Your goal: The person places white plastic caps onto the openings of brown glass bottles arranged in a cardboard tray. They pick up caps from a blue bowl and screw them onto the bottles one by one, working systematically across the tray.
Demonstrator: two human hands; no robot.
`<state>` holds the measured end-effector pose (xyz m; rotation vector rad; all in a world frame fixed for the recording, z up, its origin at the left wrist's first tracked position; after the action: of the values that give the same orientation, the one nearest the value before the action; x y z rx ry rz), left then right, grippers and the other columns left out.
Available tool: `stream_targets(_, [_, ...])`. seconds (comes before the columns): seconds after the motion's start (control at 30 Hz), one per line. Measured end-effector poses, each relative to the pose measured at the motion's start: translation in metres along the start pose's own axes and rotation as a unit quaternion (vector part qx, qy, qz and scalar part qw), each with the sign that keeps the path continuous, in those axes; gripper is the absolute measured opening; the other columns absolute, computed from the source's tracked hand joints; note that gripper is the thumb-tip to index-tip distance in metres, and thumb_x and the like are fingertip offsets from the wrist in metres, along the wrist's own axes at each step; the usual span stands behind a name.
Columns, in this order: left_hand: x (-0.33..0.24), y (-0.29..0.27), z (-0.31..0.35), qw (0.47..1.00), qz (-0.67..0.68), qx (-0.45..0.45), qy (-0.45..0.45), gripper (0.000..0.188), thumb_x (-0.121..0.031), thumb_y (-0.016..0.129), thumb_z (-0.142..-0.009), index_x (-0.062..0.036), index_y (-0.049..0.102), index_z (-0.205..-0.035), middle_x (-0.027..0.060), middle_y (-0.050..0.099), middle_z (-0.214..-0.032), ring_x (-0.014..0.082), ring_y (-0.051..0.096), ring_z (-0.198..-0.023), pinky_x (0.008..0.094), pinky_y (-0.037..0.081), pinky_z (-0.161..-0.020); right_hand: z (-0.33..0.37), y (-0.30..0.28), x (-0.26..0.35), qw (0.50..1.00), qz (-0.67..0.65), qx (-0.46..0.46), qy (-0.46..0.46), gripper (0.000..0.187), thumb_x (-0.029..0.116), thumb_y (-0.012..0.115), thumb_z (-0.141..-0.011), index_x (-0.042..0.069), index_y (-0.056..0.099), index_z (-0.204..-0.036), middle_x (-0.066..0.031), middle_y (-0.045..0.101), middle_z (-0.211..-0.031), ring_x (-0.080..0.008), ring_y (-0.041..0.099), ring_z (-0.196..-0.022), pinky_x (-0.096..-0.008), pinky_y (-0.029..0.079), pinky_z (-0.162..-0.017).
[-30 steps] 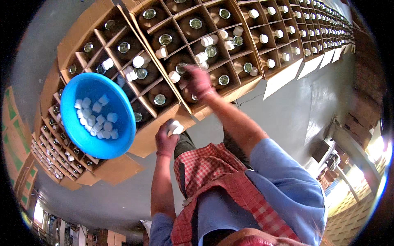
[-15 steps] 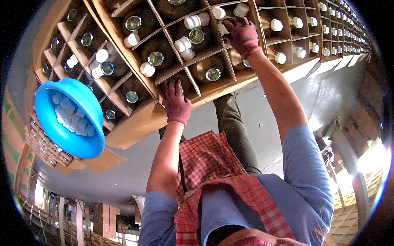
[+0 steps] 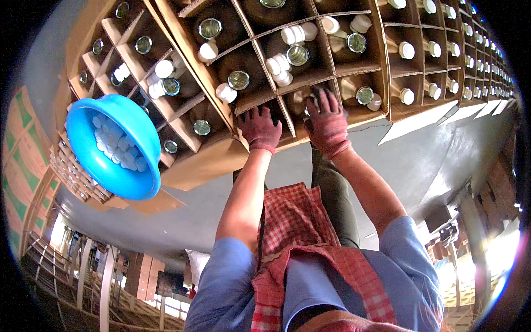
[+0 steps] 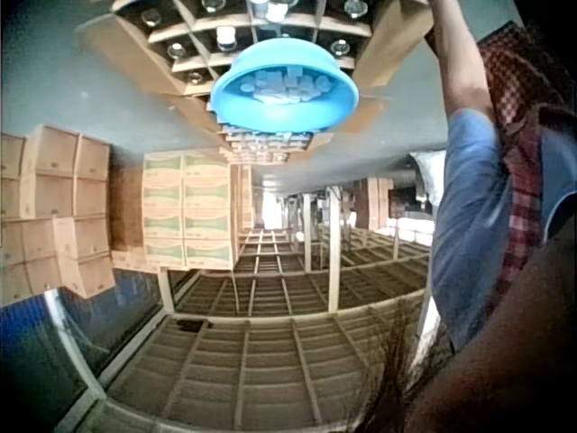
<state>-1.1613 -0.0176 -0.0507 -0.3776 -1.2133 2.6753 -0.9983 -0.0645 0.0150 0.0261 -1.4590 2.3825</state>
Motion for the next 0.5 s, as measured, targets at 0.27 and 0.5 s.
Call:
stream_targets(0.27, [0.050,-0.108,0.000,0.964,0.066,-0.242,0.089,0.043,-0.022,0.069,-0.074,-0.0142,0.057,-0.115,0.0130,0.052,-0.124,0.0320,0.059,-0.096,0.0421,0.049,-0.078,0.007,-0.001,-0.007,0.998,-0.052,0.006,-0.038,0.044,0.029,0.065,-0.075,0.020,0.056,-0.117,-0.0140,0.046,-0.129,-0.0336,0.043,-0.119,-0.0489,0.040,-0.094])
stream_targets(0.5, [0.043,-0.095,-0.058,0.985,-0.147,0.015,0.092,0.063,-0.031,0.071,-0.071,-0.0056,0.046,-0.123,0.0158,0.050,-0.118,0.0336,0.061,-0.090,0.0431,0.051,-0.074,-0.019,0.058,0.003,0.991,0.032,0.060,-0.116,0.040,0.041,0.056,-0.083,0.026,0.055,-0.121,-0.0118,0.041,-0.137,-0.0377,0.041,-0.122,-0.0531,0.038,-0.095])
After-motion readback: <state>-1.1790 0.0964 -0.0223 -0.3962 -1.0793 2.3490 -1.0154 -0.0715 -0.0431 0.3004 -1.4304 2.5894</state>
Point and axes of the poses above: each hand's wrist, its own z-axis away from the middle knuckle, its own y-axis out of the palm, x = y × z, the point moved 8 cm from there along -z, towards the middle knuckle
